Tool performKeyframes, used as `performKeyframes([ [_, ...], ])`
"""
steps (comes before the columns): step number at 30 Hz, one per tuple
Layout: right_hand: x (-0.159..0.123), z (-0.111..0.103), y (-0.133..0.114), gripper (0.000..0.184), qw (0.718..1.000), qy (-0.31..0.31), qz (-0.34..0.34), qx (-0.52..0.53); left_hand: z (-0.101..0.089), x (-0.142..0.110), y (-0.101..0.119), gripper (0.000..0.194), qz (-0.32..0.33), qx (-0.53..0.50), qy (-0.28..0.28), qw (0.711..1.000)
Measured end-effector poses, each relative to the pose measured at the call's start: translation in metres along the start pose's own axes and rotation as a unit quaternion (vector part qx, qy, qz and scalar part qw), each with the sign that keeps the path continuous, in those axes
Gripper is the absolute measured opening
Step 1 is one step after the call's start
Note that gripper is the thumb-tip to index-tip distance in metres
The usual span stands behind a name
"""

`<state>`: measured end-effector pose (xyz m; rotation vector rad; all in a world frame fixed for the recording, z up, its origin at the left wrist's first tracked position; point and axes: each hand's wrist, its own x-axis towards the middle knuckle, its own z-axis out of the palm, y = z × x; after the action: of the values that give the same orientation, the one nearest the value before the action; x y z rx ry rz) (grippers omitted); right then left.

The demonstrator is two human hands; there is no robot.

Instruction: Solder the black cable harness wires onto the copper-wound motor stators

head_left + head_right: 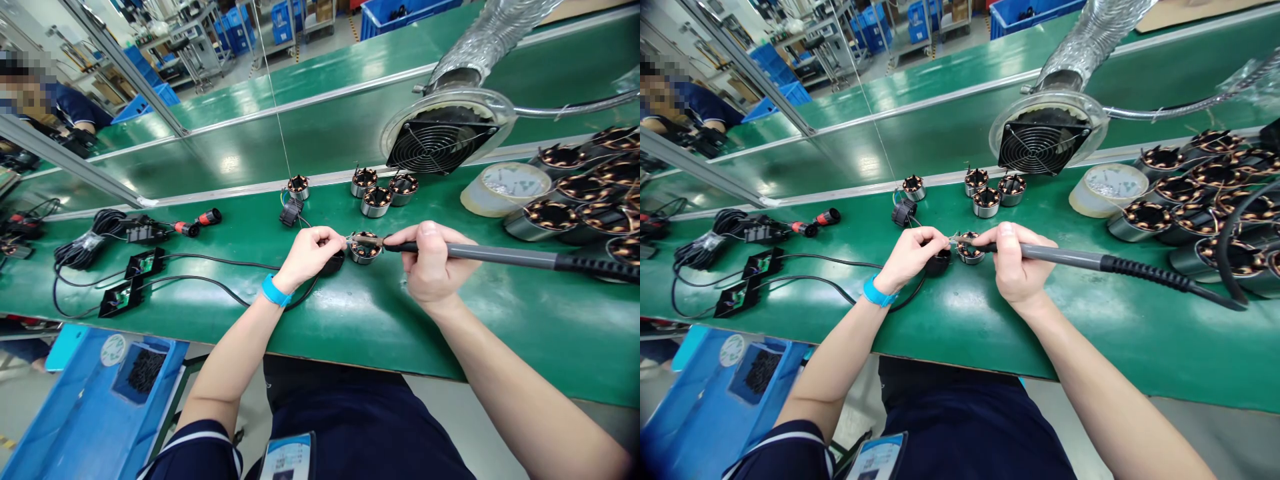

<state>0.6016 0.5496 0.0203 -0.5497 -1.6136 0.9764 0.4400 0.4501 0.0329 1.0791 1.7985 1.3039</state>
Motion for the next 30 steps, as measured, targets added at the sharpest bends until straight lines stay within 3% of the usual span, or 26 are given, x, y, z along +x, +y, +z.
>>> performKeyframes([
  [19,0.0018,0.0029,-0.0005,0.044,1.0,0.011,-0.017,0.017,-0.0006,-0.0001,0.0021,0.018,0.001,-0.007,-0.007,1.0],
  [25,0.005,0.0056,-0.0022,0.035,0.999,-0.043,-0.028,0.001,-0.0005,0.0,0.0016,0.019,0.005,-0.004,-0.009,1.0],
  [30,0.0101,0.0087,-0.0001,0.019,0.99,-0.105,-0.084,-0.047,0.0001,0.0004,0.0021,0.019,0.009,-0.009,-0.01,1.0],
])
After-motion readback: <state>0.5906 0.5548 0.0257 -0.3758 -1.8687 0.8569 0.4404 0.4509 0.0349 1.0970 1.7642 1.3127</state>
